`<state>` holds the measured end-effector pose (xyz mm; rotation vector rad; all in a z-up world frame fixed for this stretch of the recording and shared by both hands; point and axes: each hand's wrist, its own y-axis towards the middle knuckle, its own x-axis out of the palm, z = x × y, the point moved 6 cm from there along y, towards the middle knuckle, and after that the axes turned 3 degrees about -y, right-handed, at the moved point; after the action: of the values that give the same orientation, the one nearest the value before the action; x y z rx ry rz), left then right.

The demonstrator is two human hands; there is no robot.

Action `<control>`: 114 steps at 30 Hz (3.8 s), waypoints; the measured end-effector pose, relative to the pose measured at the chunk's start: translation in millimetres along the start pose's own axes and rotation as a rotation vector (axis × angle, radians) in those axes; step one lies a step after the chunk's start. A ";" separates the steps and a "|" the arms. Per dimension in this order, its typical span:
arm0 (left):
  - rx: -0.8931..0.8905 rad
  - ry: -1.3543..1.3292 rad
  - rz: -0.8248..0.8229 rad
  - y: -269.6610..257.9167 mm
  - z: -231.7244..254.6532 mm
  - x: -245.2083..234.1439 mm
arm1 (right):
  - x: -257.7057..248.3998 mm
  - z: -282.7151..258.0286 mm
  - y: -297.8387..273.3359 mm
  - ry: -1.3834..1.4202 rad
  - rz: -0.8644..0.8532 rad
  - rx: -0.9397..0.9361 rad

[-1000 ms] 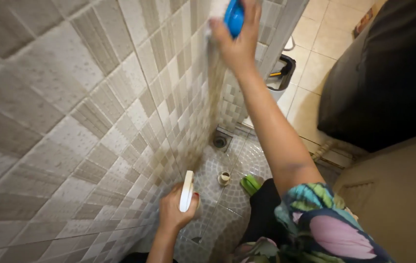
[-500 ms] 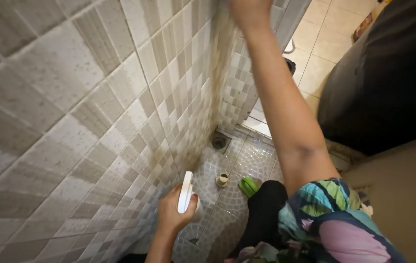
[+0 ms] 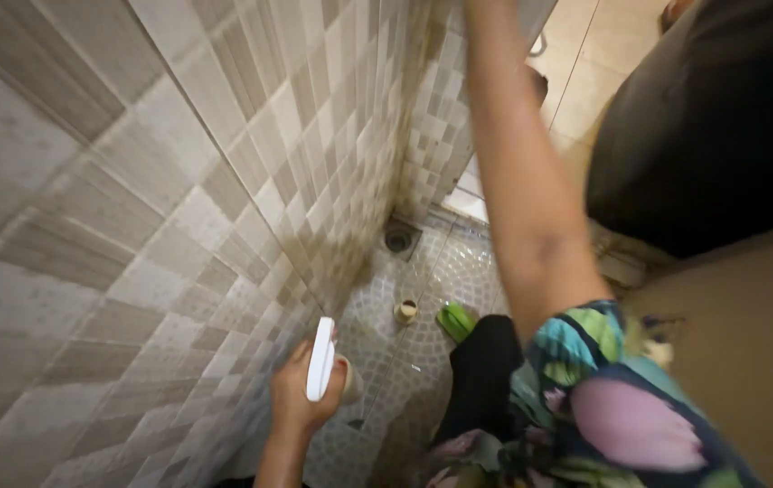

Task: Scrubbing bathroom tiles on the wall and floor using a brush, sponge, and cleaning spray.

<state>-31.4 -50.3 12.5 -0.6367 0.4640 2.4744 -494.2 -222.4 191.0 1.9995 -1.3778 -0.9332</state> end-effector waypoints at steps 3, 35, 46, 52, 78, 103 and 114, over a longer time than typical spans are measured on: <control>0.019 -0.025 0.018 5.6 7.0 -1.8 | -1.6 53.0 -106.8 0.114 0.037 0.168; 0.120 -0.240 0.229 41.8 -68.3 38.0 | 38.8 87.3 -327.5 0.364 -0.068 0.456; 0.015 -0.209 0.231 32.8 -42.4 32.9 | 14.3 12.6 -280.4 0.378 -0.120 0.016; 0.134 -0.143 0.283 29.2 -20.0 25.4 | -6.7 -42.5 -326.5 0.196 -0.023 -0.480; 0.006 -0.008 0.385 -59.8 -24.1 -16.2 | -2.0 6.3 -333.5 0.204 -0.061 -0.074; 0.084 -0.092 0.308 -24.3 -18.2 16.9 | 12.9 30.3 -320.6 0.230 -0.162 -0.303; 0.127 -0.048 0.329 -24.7 -6.6 23.3 | 24.3 65.3 -375.3 0.328 0.005 -0.058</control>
<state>-32.2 -23.9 -9.9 -0.4794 0.7523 2.7314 -325.0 -121.8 -136.1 1.9968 -1.1597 -0.6014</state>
